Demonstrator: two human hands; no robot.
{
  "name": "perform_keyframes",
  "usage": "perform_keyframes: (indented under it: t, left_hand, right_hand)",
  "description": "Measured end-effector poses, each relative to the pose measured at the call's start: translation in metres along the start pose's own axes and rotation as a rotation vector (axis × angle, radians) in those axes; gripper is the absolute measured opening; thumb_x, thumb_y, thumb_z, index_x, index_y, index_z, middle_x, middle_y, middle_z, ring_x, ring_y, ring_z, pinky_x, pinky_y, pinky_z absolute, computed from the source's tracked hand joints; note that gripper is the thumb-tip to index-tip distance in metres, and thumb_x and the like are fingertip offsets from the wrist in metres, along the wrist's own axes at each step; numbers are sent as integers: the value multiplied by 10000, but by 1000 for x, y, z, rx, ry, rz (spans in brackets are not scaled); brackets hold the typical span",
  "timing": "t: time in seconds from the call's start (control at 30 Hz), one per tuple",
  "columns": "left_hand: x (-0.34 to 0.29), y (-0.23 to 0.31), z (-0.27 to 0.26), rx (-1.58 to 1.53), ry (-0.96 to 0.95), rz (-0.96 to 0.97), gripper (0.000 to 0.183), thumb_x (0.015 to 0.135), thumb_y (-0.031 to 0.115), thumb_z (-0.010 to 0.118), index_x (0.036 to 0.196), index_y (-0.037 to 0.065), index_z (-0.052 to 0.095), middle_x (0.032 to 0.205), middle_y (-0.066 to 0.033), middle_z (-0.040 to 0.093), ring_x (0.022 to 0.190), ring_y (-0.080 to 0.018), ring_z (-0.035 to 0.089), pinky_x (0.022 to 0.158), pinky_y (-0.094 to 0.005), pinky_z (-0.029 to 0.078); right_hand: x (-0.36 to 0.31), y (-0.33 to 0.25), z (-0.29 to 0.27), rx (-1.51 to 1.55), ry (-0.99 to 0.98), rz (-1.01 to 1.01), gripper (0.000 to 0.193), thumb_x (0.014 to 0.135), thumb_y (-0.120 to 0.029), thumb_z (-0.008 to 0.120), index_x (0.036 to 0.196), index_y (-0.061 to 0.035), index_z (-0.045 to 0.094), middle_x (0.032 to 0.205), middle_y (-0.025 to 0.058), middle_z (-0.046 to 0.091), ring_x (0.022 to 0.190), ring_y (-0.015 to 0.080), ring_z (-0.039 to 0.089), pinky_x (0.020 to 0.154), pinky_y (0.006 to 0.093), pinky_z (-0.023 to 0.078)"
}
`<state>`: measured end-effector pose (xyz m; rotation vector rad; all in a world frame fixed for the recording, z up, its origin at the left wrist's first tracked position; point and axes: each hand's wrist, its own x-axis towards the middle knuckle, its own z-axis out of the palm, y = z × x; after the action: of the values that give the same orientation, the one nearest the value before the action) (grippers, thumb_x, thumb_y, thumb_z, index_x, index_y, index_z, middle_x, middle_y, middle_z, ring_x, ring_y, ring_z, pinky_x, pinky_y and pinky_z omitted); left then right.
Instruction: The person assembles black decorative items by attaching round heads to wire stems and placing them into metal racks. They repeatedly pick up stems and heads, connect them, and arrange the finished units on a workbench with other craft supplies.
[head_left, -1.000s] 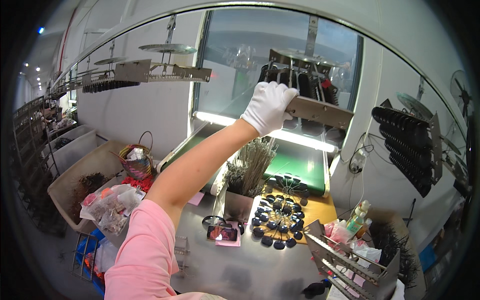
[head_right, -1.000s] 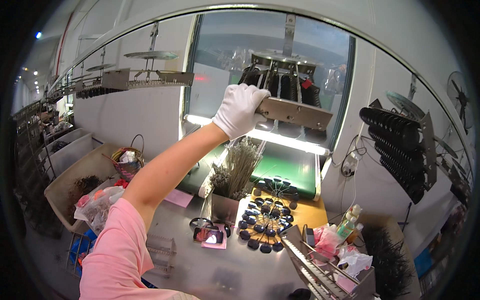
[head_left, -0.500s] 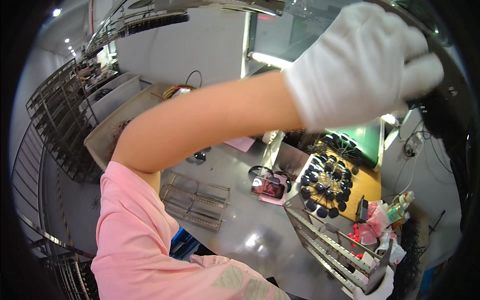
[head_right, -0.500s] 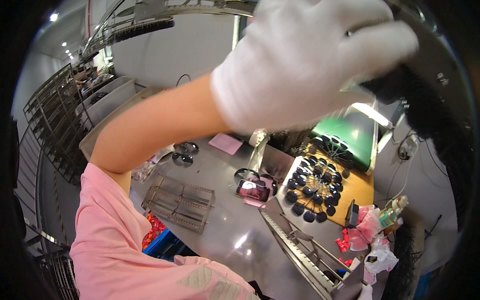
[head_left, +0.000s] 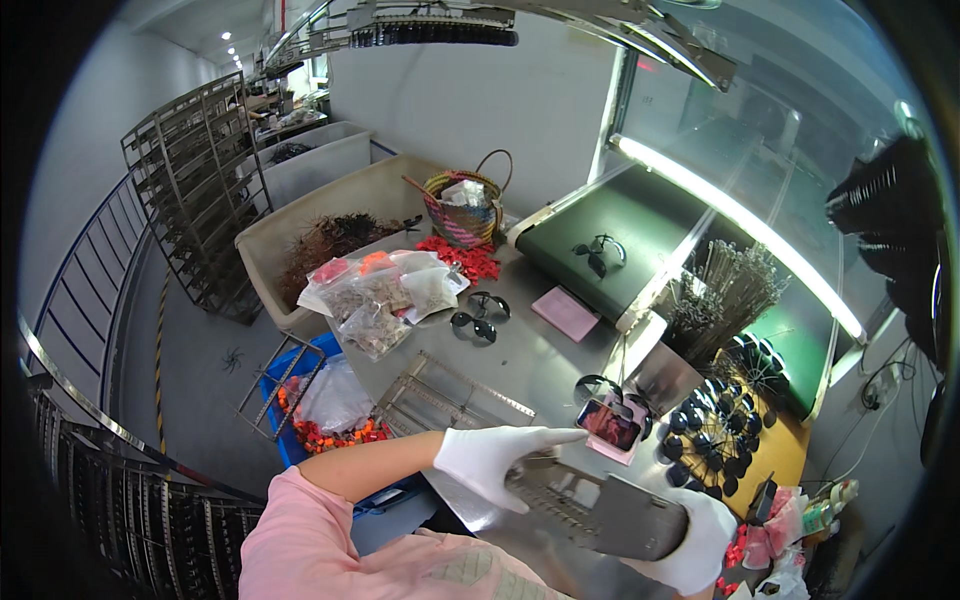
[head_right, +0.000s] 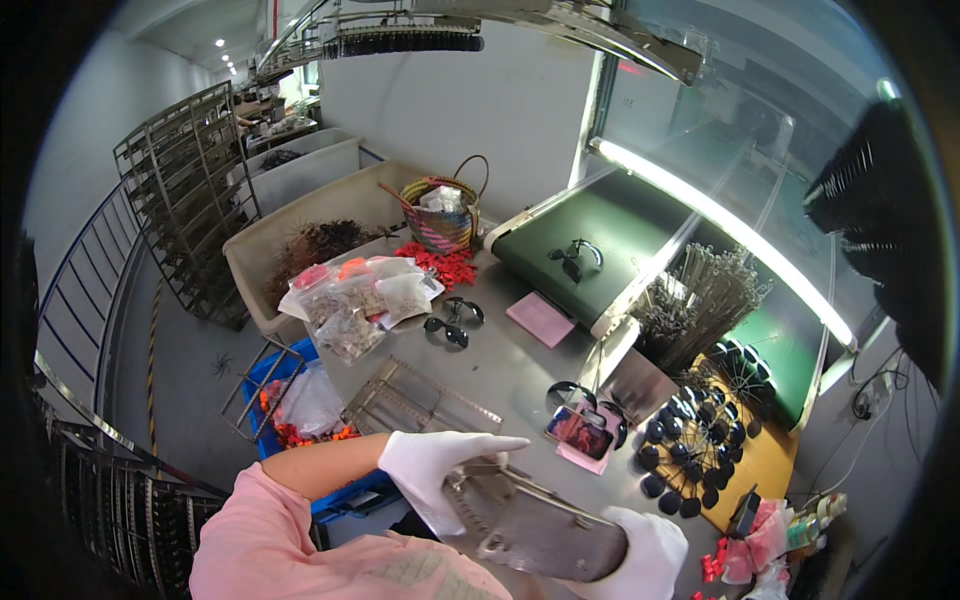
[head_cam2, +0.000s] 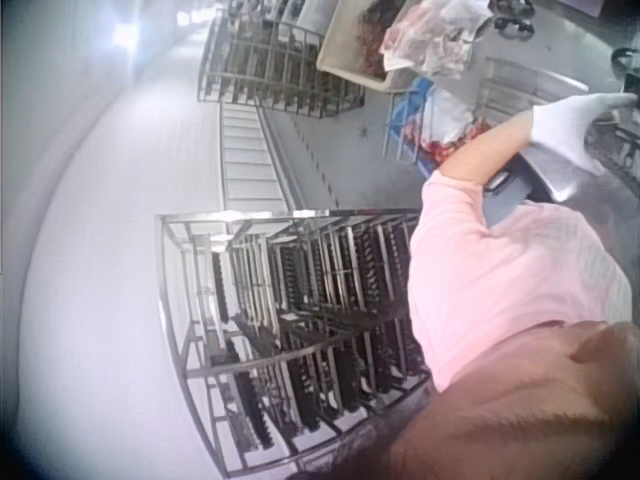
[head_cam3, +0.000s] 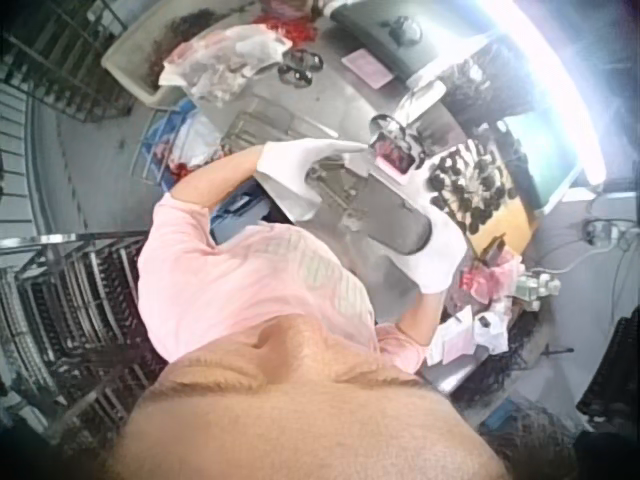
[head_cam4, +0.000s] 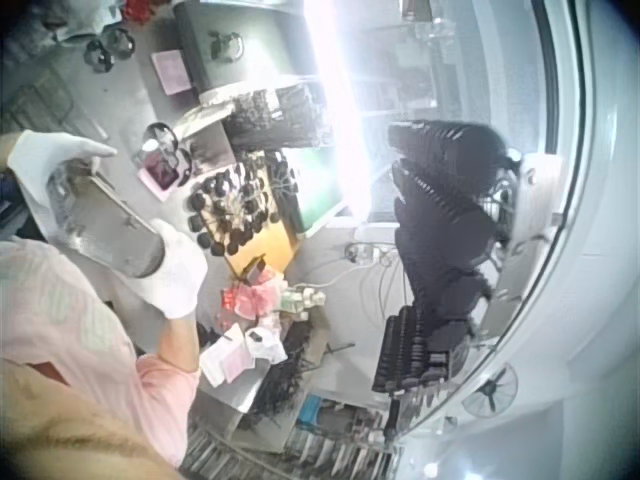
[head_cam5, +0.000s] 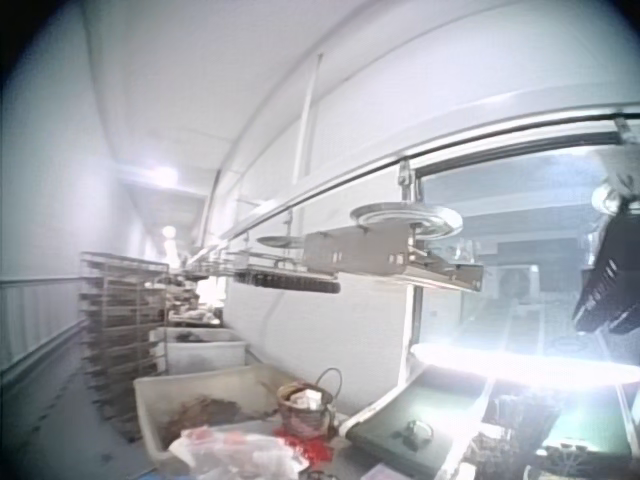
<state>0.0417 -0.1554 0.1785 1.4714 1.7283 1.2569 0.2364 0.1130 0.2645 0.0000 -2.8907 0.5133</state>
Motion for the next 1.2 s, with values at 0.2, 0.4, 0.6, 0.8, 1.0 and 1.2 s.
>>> perform_keyframes:
  t: [0.2, 0.4, 0.6, 0.8, 1.0, 1.2]
  left_hand:
    - [-57, -22, -31, 305, 332, -21, 761, 715, 252, 847, 1397, 85, 553, 1211, -171, 624, 1133, -334, 636, 985, -422, 518]
    - [-118, -35, -99, 736, 853, -527, 813, 616, 341, 895, 1332, 86, 605, 1147, -197, 615, 1116, -357, 591, 995, -439, 476]
    - [-191, -84, -120, 824, 1492, -915, 848, 610, 356, 902, 1331, 25, 602, 1179, -228, 621, 1114, -382, 615, 999, -435, 499]
    - [-280, -120, -134, 930, 1825, -960, 817, 671, 347, 897, 1354, 25, 584, 1178, -235, 624, 1140, -392, 611, 1008, -447, 489]
    - [-389, -157, -150, 777, 1451, -1421, 869, 633, 468, 896, 1345, 61, 607, 1289, -232, 612, 1231, -396, 581, 1061, -461, 465]
    - [-422, -225, -113, 814, 1332, -1750, 876, 577, 339, 967, 1325, 77, 597, 1311, -179, 594, 1245, -352, 568, 1047, -472, 493]
  right_hand:
    - [78, 6, 55, 270, 219, -147, 877, 673, -142, 843, 1460, 8, 485, 1260, 200, 655, 1137, 350, 631, 1005, 426, 477]
    - [79, 54, 89, 585, 113, 163, 568, 829, -85, 758, 1373, -15, 609, 1217, 145, 694, 1083, 236, 675, 981, 346, 514]
    - [47, 84, 105, 577, -18, 326, 437, 977, -26, 638, 1404, 35, 570, 1355, 133, 644, 1236, 198, 595, 1066, 328, 462]
    - [47, 94, 121, 620, -87, 448, 436, 978, -21, 633, 1402, 55, 562, 1379, 138, 633, 1258, 213, 592, 1084, 345, 452]
    - [58, 84, 134, 582, -156, 372, 432, 995, -62, 627, 1412, 35, 567, 1374, 139, 638, 1249, 210, 598, 1071, 336, 457]
    - [55, 74, 143, 666, -221, 510, 434, 989, -66, 637, 1413, 7, 580, 1350, 146, 649, 1239, 205, 600, 1086, 333, 439]
